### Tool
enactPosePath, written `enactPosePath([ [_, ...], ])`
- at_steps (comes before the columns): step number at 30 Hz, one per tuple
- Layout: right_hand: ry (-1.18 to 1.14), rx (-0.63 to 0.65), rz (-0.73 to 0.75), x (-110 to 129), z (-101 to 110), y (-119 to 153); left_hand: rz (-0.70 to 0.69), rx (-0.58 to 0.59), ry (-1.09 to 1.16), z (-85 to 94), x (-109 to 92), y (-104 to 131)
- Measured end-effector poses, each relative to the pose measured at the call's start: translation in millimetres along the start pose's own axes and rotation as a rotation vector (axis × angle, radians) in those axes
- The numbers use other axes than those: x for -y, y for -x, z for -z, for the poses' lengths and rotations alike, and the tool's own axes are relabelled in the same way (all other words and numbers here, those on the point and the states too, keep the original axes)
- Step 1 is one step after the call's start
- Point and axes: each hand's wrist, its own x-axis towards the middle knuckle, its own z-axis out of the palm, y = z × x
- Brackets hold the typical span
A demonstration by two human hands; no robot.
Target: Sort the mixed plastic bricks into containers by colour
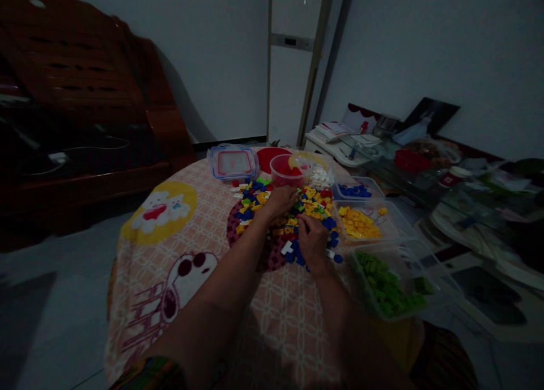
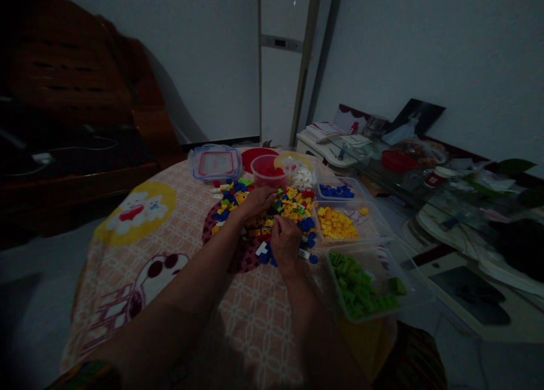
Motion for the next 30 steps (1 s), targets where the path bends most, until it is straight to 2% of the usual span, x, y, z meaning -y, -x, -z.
enactPosePath([
  [7,0.005,0.004,0.011,-1.2,0.9,-1.0,-0.048,-0.267,0.411,25.3,6.1,-14.6],
  [11,0.023,-0.001,0.014,-2.9,1.0,-1.0,-0.034,-0.308,0.541,35.5,14.1,-24.5],
  [14,0.035,0.021,0.037,-1.9,2.4,-1.8,0.016,-0.365,0.66,42.5,25.3,-14.0],
  [19,0.074,0.214,0.23,13.6,2.0,-0.2,0.304,-0.538,0.973,56.5,50.9,26.1],
  [23,0.187,0.416,0.434,39.6,-9.5,5.7,0.518,-0.631,1.079,58.2,64.7,47.9],
  [27,0.272,0.55,0.522,59.0,-28.3,11.0,0.584,-0.649,1.107,53.3,67.1,55.6],
  [30,0.318,0.602,0.55,60.8,-36.7,12.7,0.585,-0.663,1.106,52.6,67.6,56.5],
])
